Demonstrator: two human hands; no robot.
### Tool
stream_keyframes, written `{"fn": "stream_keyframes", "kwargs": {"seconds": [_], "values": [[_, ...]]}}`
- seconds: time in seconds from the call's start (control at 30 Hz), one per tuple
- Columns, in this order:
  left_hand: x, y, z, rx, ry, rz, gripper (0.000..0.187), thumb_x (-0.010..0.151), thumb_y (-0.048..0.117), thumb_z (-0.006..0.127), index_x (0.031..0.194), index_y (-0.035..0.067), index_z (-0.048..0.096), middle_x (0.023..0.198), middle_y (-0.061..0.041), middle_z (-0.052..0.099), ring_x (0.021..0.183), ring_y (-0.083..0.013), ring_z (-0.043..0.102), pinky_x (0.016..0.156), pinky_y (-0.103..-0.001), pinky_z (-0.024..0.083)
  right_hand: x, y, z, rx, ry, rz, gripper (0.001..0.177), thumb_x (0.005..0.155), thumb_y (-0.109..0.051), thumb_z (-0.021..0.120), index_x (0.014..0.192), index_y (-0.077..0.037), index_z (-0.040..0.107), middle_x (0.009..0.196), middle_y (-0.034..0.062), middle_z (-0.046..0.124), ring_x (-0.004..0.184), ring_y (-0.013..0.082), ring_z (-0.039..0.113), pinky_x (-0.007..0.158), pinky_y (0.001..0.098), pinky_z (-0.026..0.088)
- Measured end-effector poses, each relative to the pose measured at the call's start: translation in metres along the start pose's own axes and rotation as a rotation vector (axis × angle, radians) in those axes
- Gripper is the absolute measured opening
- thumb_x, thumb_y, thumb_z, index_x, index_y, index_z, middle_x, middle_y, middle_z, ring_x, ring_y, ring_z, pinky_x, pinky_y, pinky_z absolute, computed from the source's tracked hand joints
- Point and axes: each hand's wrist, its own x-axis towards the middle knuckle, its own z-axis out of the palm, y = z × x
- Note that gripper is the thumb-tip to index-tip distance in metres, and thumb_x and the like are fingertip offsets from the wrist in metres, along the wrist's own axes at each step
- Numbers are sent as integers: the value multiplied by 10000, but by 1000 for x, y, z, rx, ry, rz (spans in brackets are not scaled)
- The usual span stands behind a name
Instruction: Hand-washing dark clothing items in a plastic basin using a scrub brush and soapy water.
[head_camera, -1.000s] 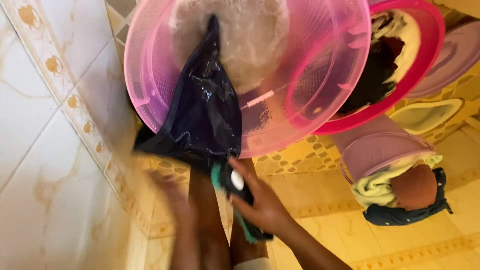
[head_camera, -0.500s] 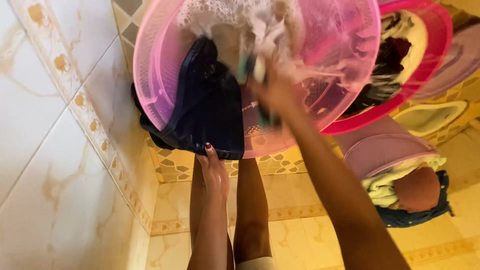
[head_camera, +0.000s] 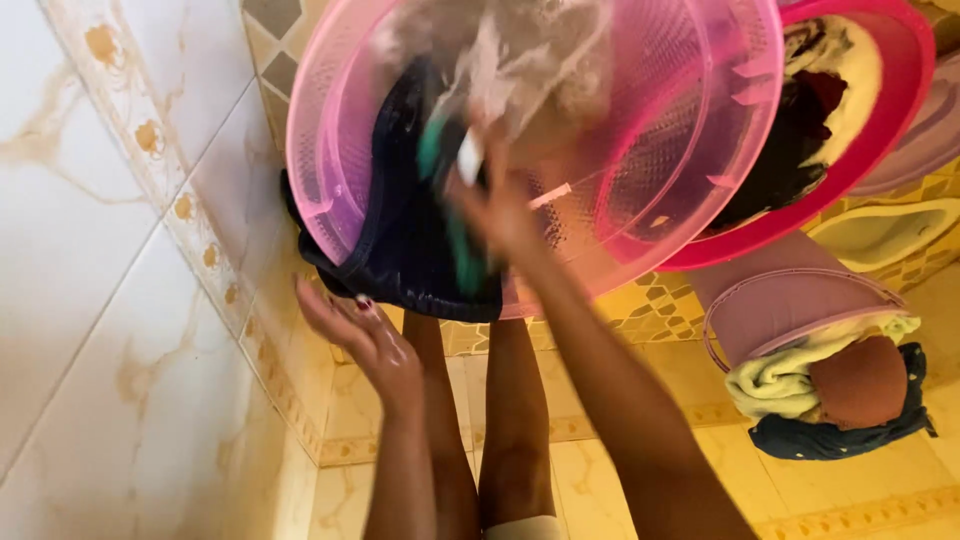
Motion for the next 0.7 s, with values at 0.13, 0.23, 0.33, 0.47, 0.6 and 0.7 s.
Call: {"fn": "stream_keyframes", "kwargs": {"seconds": [0.13,0.23,0.33,0.47,0.6,0.7], "values": [[33,-15,-8,90,-268,-34,637,1112,128,309,1693,0,80,1759,-170,145,1611,-307,161,1284,-368,156,-58,-28,47,411,-168,-119,800,977,-289,729,1634,-118,305,1575,151,468,1461,295,417,1217,420,334],[30,-16,-4,54,-241,-103,653,1093,68,400,1675,-10,115,1722,-172,204,1571,-310,237,1278,-375,168,0,7,93,540,-163,-48,773,965,-287,739,1621,-110,370,1641,154,434,1549,295,374,1273,404,298],[38,-8,9,186,-242,46,609,1130,83,508,1637,-1,181,1662,-189,290,1551,-324,307,1303,-393,191,77,15,67,253,-144,218,755,924,-399,708,1587,-173,427,1489,176,599,1388,333,570,1154,400,442],[59,60,-6,679,-307,113,382,1020,156,671,1360,16,569,1276,-212,633,1225,-398,566,1074,-446,424,72,38,11,-41,-119,164,732,988,-499,652,1608,-217,385,1490,184,603,1374,364,591,1138,422,469],[53,72,-35,965,-367,119,302,978,254,772,1026,-34,691,998,-242,678,1031,-442,619,930,-505,462,-2,61,0,14,-273,43,806,935,-464,712,1584,-175,331,1536,195,506,1369,361,527,1104,429,431],[28,39,-81,704,-390,354,290,957,184,742,1122,-49,693,1123,-228,708,1079,-412,648,978,-466,484,-79,22,-28,109,-470,-26,769,909,-373,715,1581,-210,378,1512,182,565,1366,340,580,1112,421,467]]}}
